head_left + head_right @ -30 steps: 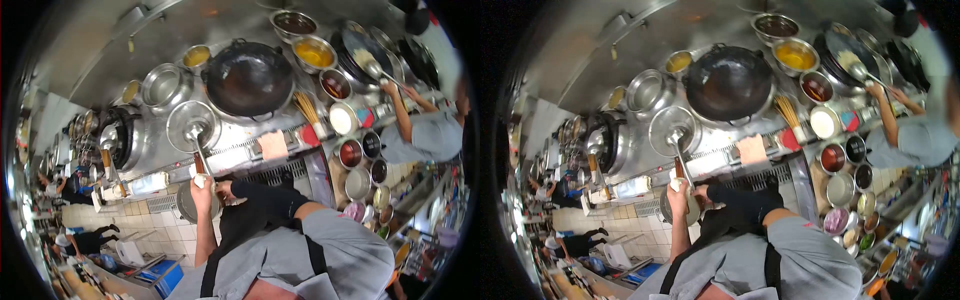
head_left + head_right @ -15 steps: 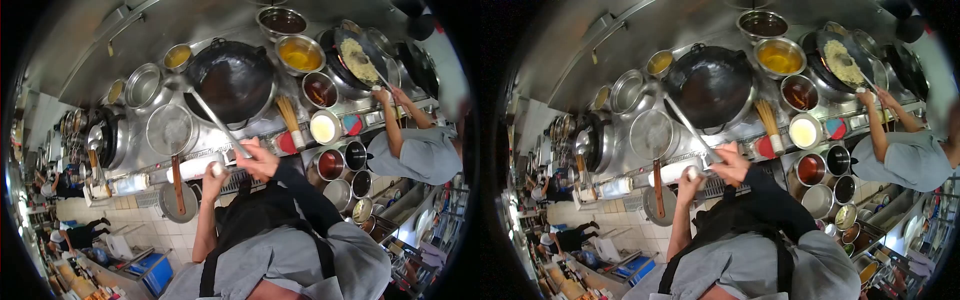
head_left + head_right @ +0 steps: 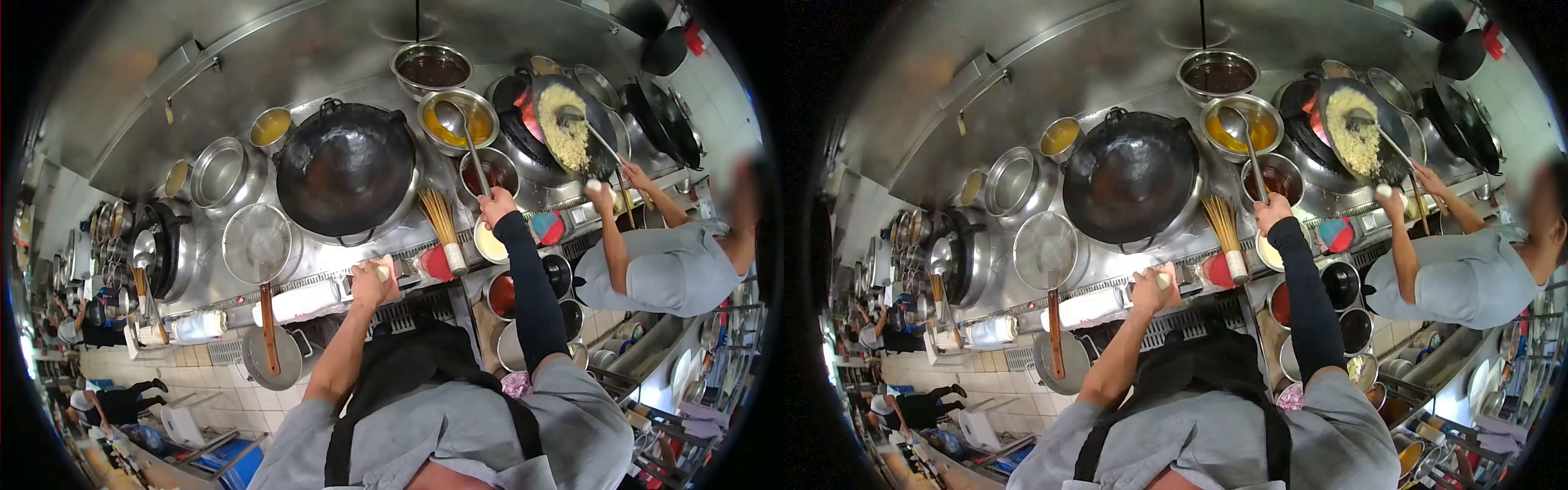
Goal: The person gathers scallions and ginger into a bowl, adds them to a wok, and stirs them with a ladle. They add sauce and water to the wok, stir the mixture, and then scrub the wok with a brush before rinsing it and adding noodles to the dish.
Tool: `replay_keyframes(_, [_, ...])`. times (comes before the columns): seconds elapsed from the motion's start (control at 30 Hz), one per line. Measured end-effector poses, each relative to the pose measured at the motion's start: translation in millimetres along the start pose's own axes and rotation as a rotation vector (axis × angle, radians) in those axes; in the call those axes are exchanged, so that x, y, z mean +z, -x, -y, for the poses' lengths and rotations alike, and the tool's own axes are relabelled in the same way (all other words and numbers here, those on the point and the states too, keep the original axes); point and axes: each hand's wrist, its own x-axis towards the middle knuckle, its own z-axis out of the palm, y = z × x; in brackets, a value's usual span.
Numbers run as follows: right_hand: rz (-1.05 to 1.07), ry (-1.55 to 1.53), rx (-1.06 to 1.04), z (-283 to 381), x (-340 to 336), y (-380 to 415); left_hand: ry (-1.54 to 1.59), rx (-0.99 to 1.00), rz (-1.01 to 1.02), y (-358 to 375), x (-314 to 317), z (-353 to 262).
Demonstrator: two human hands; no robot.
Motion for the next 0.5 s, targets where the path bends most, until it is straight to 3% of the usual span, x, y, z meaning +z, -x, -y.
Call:
replay_keyframes(0.07, [0.030,-0.090,0.003,-11.2,-4.2,-13.9,-0.019,-0.026,0.003,9.9,-4.8,0.7])
replay_keyframes(0.2, [0.169,-0.625,0.097,-13.8,-8.9,-6.9,0.027,0.101,-0.008,31.7,-23.1,1.6])
replay_keyframes(0.3, [0.188,-0.769,0.118,-18.4,-8.7,0.0,0.168,0.089,-0.213,53.3,-30.9,7.2])
replay_keyframes(0.5, [0.072,-0.749,0.041,-30.0,-3.5,28.2,0.250,0.082,-0.207,100.4,-41.4,75.5])
